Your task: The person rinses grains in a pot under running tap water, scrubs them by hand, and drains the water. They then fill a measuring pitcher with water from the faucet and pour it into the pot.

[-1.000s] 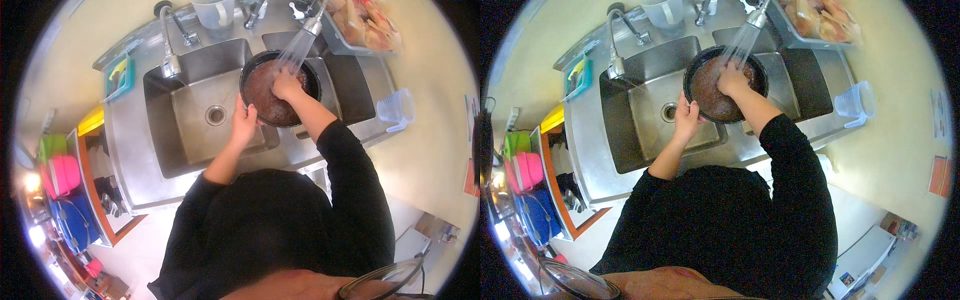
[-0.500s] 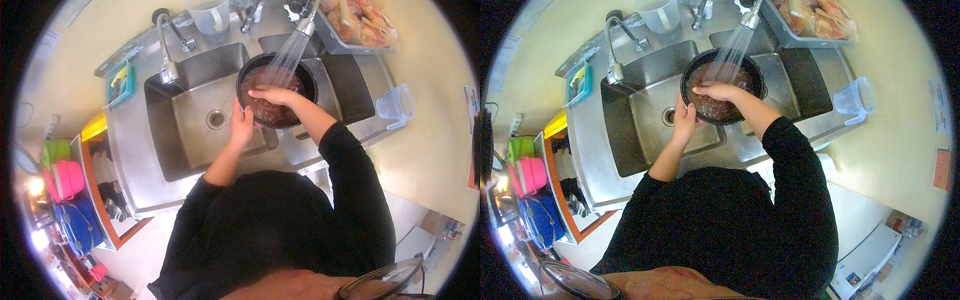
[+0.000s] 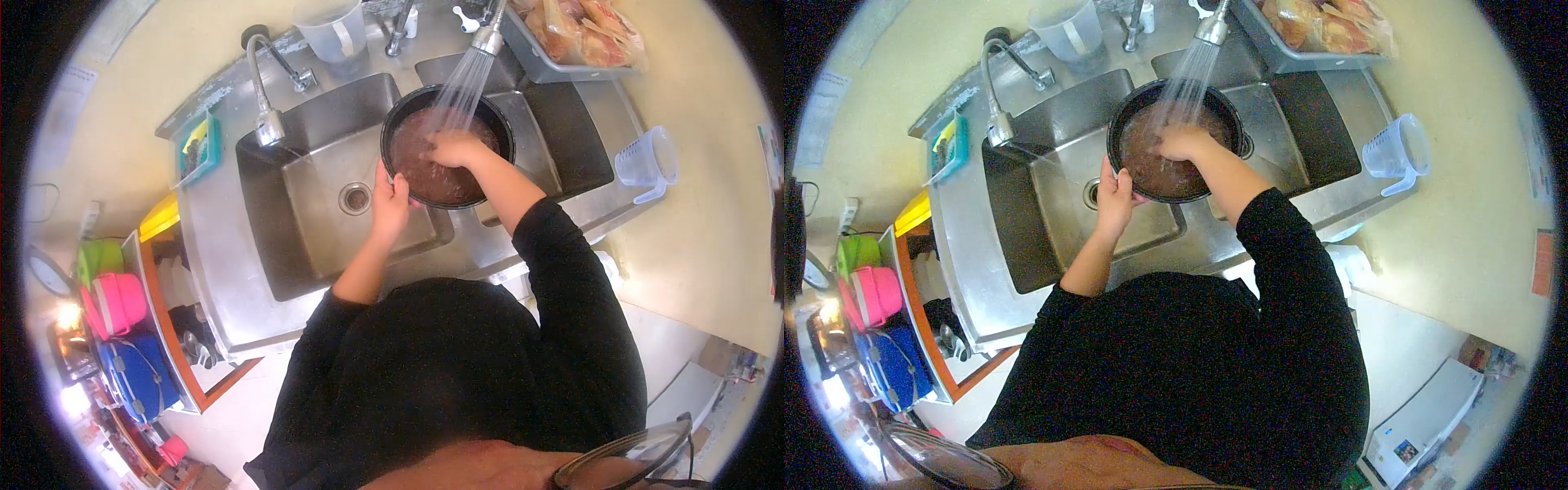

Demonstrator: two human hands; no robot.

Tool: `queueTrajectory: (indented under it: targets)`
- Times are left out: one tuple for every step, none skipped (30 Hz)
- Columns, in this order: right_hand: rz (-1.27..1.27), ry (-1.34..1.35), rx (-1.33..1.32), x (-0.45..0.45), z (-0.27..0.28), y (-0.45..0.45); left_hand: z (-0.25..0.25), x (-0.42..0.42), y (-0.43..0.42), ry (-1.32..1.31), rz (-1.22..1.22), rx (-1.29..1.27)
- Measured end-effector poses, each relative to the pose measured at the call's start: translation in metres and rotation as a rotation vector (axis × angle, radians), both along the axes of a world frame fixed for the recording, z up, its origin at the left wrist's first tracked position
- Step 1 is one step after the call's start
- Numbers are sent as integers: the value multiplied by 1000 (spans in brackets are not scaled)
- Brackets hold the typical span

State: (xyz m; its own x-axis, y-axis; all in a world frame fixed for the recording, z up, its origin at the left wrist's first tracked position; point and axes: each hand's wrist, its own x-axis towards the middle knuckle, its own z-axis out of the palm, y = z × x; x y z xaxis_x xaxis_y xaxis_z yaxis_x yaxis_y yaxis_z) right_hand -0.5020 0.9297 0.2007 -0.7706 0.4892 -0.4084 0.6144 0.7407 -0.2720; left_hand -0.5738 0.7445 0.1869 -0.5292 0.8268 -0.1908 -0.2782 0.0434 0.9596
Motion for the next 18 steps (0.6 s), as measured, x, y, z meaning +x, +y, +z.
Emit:
queueTrajectory:
  targets:
    - [13,-5,-82,0,2,4,1,0,0,3,1,-7]
    - [-61,5,-58,-1,7,3,2,-1,0,6,-4,-8]
    - [-136,15,-36,-2,13,0,2,-1,-1,6,-9,-9]
    - [-211,23,-13,-2,16,-3,2,0,-1,6,-14,-11]
    - [-229,132,89,-2,18,-7,2,1,-1,2,-2,-7]
    - [-246,241,193,-2,20,-11,2,2,0,-1,9,-1]
    - [-264,351,297,-1,21,-12,2,2,1,-5,19,4]
    - [-213,501,371,0,15,-7,1,2,1,2,15,3]
    - [-159,653,446,-1,6,0,0,2,1,11,12,2]
    - [-103,804,519,-1,-3,6,-1,1,1,19,9,1]
    - [-121,871,405,1,0,5,0,1,1,10,2,13]
    - [-138,937,288,3,2,3,2,1,0,1,-4,25]
    - [-154,999,170,4,4,2,4,1,0,-9,-10,36]
    - [-243,1043,-31,3,2,4,3,0,0,2,-13,35]
    - [-331,1078,-234,1,0,8,2,0,0,12,-16,34]
    - [-418,1105,-439,0,-1,12,1,0,0,23,-20,34]
    - [-511,1088,-567,0,6,12,1,0,0,23,-14,39]
    - [-603,1067,-695,1,15,14,1,1,0,22,-9,45]
